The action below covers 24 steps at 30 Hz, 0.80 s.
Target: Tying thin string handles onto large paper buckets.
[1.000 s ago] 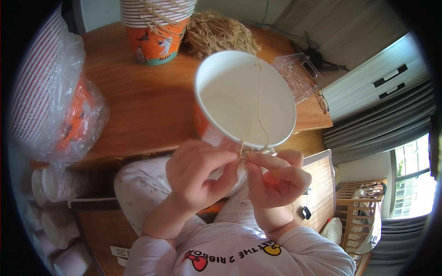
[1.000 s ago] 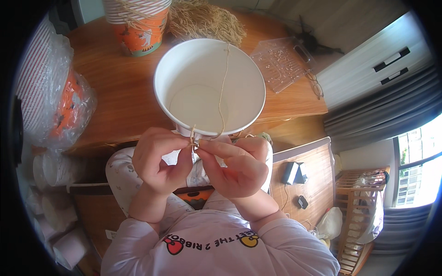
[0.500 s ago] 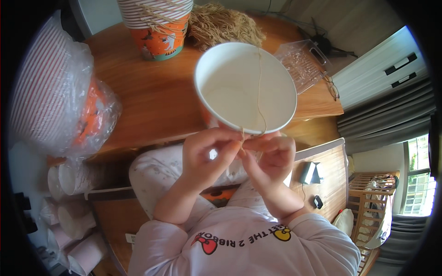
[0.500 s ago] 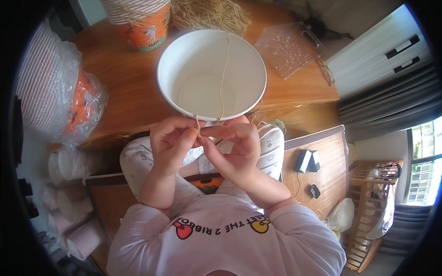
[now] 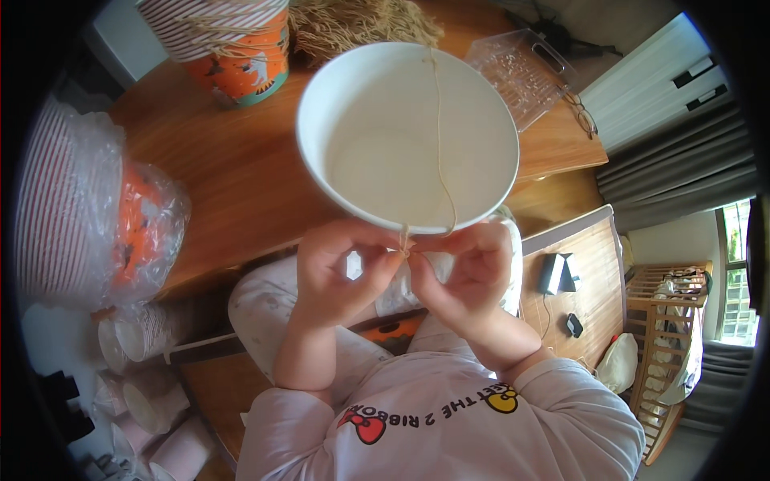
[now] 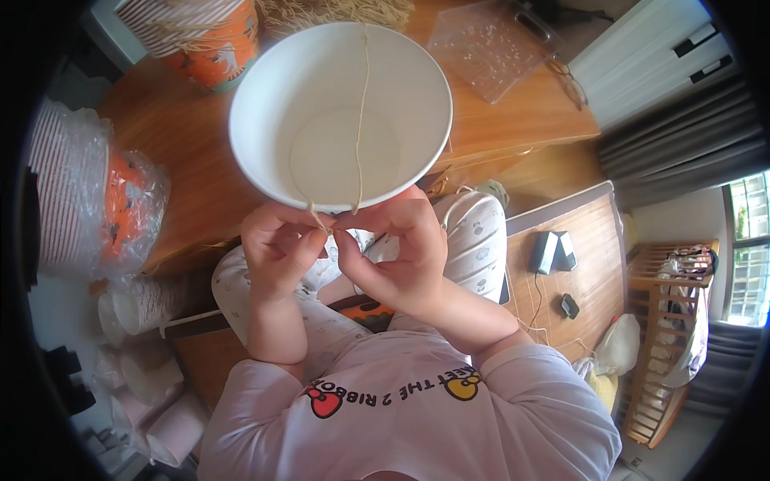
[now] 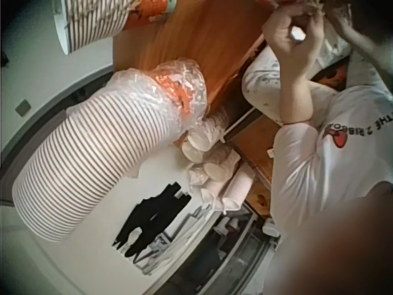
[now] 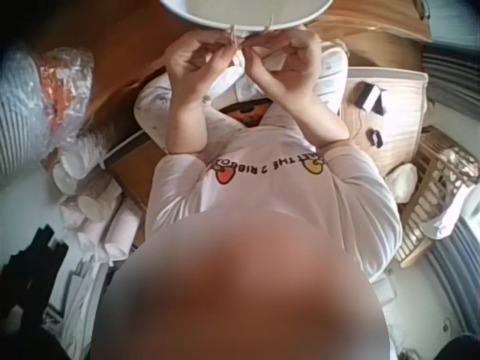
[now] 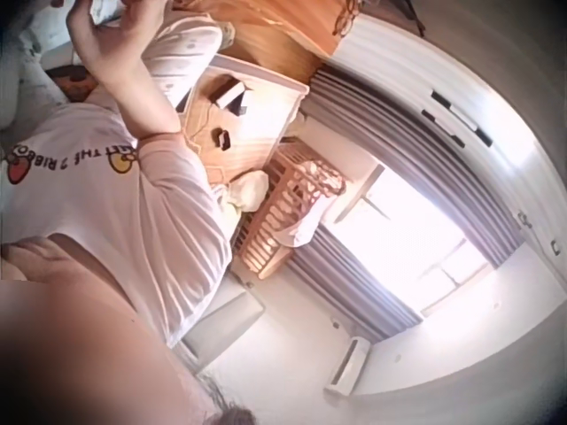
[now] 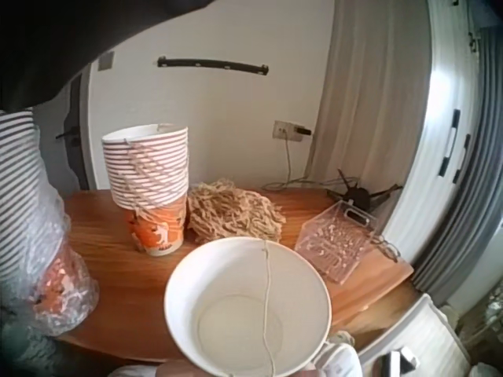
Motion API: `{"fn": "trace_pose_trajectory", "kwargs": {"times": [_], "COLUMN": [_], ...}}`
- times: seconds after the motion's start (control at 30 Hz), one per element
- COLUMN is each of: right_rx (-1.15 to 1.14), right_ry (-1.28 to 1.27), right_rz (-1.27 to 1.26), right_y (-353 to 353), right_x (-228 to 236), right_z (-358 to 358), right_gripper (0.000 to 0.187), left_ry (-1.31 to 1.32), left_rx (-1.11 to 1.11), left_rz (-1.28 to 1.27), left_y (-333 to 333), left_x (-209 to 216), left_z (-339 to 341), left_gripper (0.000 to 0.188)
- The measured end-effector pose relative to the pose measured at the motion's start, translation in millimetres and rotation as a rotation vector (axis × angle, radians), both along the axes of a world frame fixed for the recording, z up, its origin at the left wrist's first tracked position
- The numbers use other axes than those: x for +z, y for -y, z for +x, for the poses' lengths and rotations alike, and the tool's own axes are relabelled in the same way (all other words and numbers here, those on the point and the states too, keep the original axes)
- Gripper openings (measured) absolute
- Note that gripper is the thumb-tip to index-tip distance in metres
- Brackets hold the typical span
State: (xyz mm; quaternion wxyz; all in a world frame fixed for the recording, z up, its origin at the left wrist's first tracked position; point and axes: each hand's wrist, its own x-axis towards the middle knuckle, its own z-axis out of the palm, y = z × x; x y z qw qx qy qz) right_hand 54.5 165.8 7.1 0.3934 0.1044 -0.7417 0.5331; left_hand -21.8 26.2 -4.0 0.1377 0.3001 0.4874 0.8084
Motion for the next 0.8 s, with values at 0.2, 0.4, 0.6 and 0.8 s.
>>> {"fn": "trace_pose_trajectory", "kwargs": {"times": [0.2,0.4,0.6,0.8], "right_rx": [-0.068,-0.156,-0.061,-0.025], "right_ry": [0.100,0.009,-0.163,-0.172], "right_rz": [-0.009,0.056,0.115,0.180], "right_y": [-4.8,-4.6,-12.5,-25.0], "right_x": [-7.4,-9.2,-7.9,-4.5], "right_z": [4.0,1.8,-7.6,-7.9], "right_gripper": [0.039,0.038,0.040,0.041], "left_ry": [-0.180,-0.307,-0.061,-0.064], "left_rx": [0.091,0.112,0.128,0.258], "left_rz": [-0.180,-0.098,-0.052,-0.096], "left_y": [-1.0,-3.1,-15.3,-21.6], "left_x": [-5.2,-3.4,7.4,10.4], "left_z": [-4.4,-2.3,11.2,15.9], "left_gripper": [0.012,0.010,0.006,0.009]}}
